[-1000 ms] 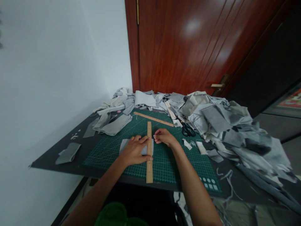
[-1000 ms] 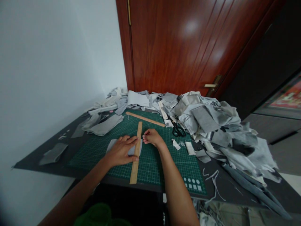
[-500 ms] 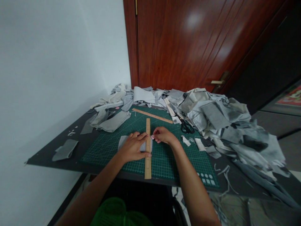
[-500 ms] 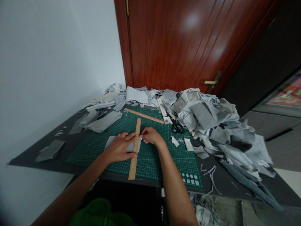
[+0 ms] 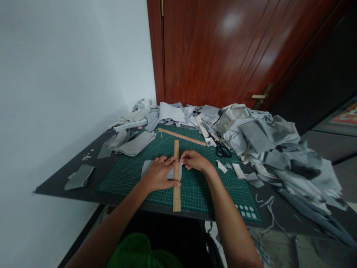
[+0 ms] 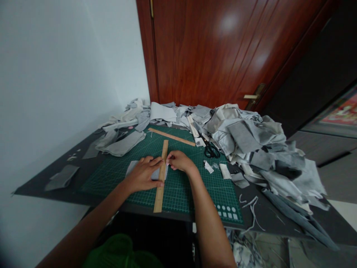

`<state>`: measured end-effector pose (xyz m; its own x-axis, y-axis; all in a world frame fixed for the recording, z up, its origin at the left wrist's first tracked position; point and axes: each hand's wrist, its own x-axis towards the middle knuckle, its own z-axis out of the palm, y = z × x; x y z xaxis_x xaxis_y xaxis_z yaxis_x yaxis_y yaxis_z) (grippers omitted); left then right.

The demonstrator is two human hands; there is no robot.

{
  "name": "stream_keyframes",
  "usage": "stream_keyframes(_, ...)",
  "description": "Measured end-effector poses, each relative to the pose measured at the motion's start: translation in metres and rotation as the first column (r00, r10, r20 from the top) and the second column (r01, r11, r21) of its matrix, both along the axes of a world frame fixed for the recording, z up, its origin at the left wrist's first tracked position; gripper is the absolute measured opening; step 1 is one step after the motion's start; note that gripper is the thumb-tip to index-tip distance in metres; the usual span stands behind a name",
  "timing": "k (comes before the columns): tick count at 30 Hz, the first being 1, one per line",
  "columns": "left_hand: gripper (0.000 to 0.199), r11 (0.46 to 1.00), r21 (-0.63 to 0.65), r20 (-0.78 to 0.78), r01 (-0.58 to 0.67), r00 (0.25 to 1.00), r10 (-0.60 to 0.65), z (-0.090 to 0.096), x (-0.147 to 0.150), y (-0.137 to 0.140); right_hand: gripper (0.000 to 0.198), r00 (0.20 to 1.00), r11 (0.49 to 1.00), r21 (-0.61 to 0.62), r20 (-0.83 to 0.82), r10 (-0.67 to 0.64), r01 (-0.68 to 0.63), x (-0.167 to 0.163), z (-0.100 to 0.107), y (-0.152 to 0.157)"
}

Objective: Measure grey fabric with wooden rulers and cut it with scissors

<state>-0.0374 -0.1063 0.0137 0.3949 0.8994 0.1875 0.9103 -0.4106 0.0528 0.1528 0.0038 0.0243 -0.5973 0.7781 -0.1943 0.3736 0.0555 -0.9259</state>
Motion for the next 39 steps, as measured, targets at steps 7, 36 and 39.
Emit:
stream_keyframes(7,0.087,1.000,-0.024,-0.002,-0.003,1.000,0.003,0.002,0.001,0.000,0.012,0.998,0.998,0.038,0.035,0.057,-0.059,0.005,-0.001,0.004)
stream_keyframes(36,0.089,1.000,-0.017,0.015,0.003,1.000,-0.003,0.005,0.002,-0.001,0.015,0.985,0.880,0.463,0.166,0.033,-0.108,-0.003,-0.004,0.003)
stream_keyframes(39,0.089,1.000,-0.018,0.008,0.003,1.000,-0.003,0.005,0.001,-0.001,0.013,0.986,0.879,0.469,0.166,0.010,-0.087,-0.002,-0.005,0.003)
